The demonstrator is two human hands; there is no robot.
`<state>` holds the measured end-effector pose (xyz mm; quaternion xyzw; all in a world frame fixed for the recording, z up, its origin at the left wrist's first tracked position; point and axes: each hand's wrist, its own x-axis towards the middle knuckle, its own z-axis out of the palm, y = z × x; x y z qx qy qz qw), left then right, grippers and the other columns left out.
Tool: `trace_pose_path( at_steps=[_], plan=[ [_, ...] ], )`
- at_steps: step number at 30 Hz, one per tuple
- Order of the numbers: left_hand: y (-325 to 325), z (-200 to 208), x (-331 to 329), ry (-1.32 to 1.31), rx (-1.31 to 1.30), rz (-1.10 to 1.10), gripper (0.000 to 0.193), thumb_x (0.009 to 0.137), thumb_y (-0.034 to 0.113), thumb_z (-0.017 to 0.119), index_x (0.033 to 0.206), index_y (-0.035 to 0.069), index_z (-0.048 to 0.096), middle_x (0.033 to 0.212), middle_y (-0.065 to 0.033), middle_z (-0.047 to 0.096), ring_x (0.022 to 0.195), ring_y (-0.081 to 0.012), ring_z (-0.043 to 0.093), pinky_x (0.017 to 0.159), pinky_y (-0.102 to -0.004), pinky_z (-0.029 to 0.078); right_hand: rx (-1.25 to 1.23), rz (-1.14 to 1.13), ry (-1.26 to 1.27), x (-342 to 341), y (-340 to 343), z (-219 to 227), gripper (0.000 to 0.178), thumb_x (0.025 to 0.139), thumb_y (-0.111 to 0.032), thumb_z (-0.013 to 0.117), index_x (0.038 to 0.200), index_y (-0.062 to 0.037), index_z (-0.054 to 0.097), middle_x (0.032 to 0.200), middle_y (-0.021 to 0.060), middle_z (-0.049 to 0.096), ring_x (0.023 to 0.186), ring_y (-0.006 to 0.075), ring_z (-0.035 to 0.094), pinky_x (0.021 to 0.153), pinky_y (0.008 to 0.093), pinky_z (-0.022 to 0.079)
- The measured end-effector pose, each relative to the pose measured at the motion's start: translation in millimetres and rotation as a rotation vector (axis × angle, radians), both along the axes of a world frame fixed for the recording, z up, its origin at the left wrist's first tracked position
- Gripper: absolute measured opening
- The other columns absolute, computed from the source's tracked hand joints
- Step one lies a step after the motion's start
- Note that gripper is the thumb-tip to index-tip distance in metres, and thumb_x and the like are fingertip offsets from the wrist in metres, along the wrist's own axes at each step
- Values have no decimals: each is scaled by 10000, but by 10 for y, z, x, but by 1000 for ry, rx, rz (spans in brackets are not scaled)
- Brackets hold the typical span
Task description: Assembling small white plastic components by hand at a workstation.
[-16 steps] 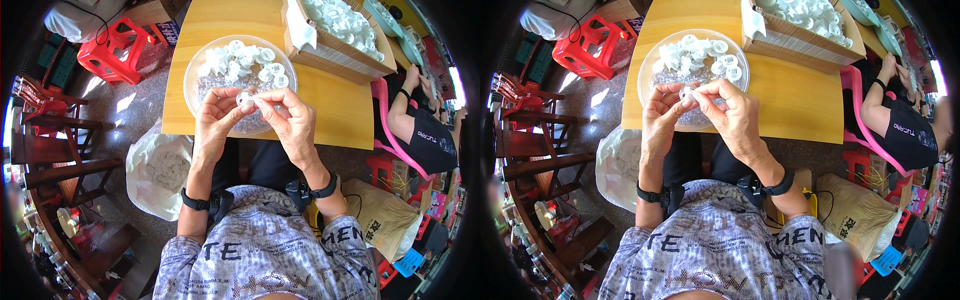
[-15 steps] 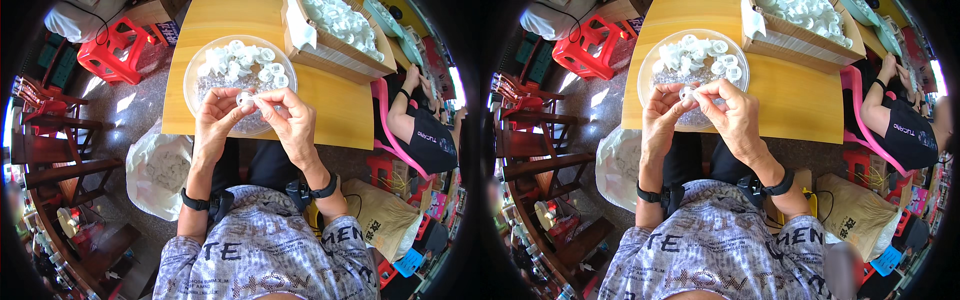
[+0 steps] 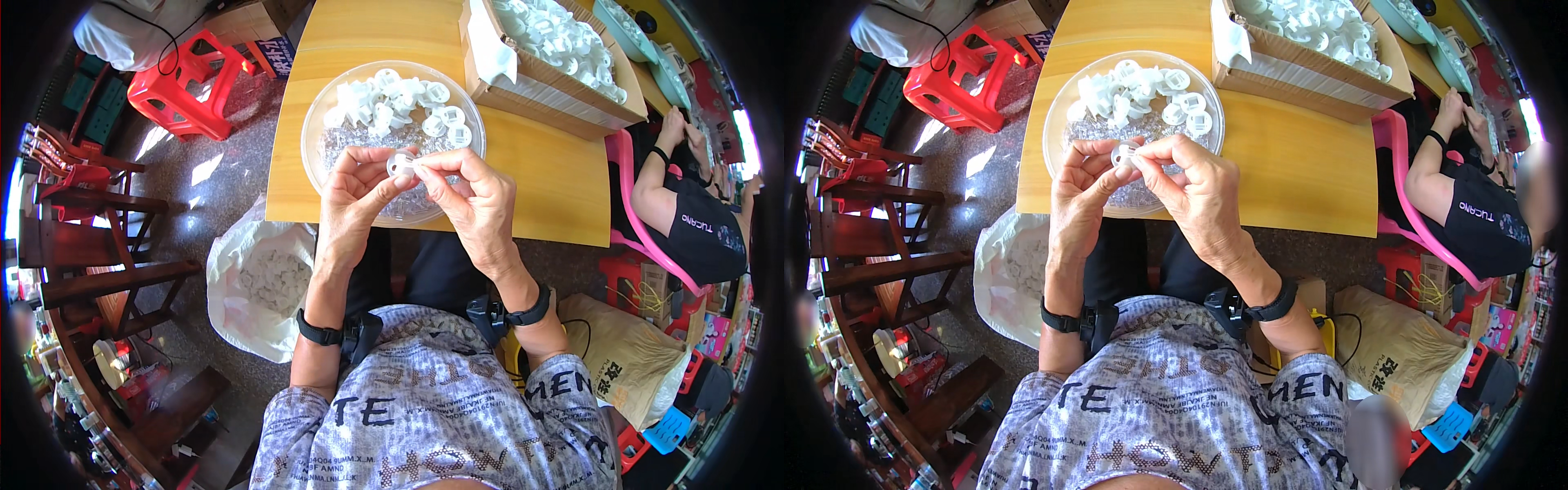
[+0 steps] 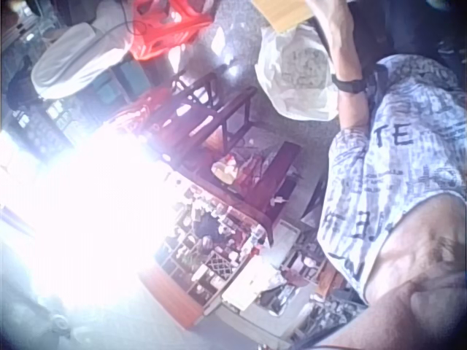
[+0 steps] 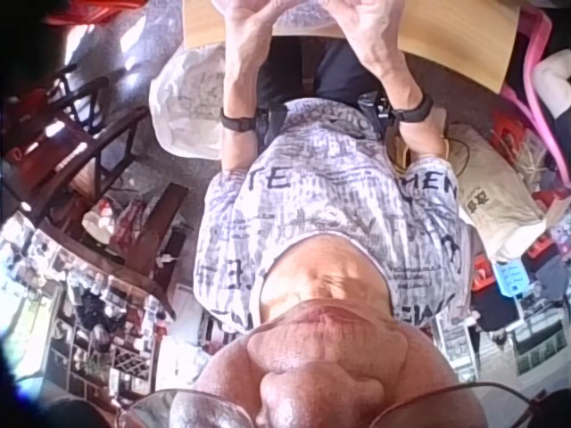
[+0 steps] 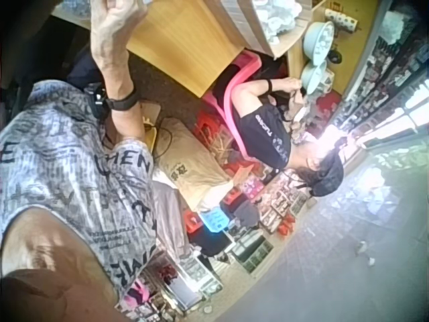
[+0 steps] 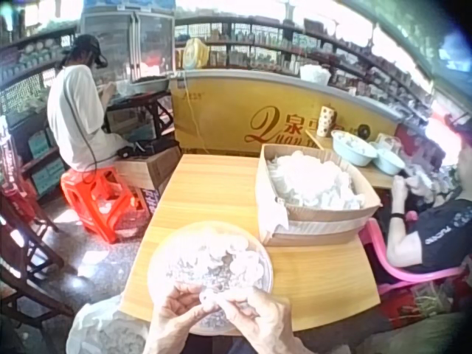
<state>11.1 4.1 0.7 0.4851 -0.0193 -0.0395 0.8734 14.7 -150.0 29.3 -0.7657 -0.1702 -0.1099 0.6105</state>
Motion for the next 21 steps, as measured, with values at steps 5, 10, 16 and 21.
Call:
trace_pose_path(
  at_steps=[5,10,16,21],
  plan=[
    [3,2,2,-13,3,2,304,842,4,680,1063,15,473,1149,-200,624,1030,-194,622,926,-317,501,-12,-5,9,-8,5,20,56,854,19,644,900,4,615,829,73,685,737,93,656,612,233,556],
    [10,0,-2,-21,-5,2,304,846,-2,671,1068,19,464,1165,-209,616,1053,-198,614,932,-320,498,-62,-6,-39,-6,7,14,82,840,20,658,907,-5,617,856,69,688,770,114,666,628,253,568],
    [19,9,-6,-12,-22,-11,309,851,-2,665,1077,23,455,1176,-211,613,1064,-204,613,940,-323,494,-90,-8,-85,-6,8,13,96,831,17,667,909,-14,620,883,62,690,797,132,672,635,265,573],
    [16,7,-6,-11,-22,-13,306,852,-5,663,1074,25,455,1174,-209,615,1066,-204,612,945,-322,491,-70,-12,-39,-18,14,28,90,834,14,665,906,-16,620,879,62,689,793,130,670,632,267,573]
  ],
)
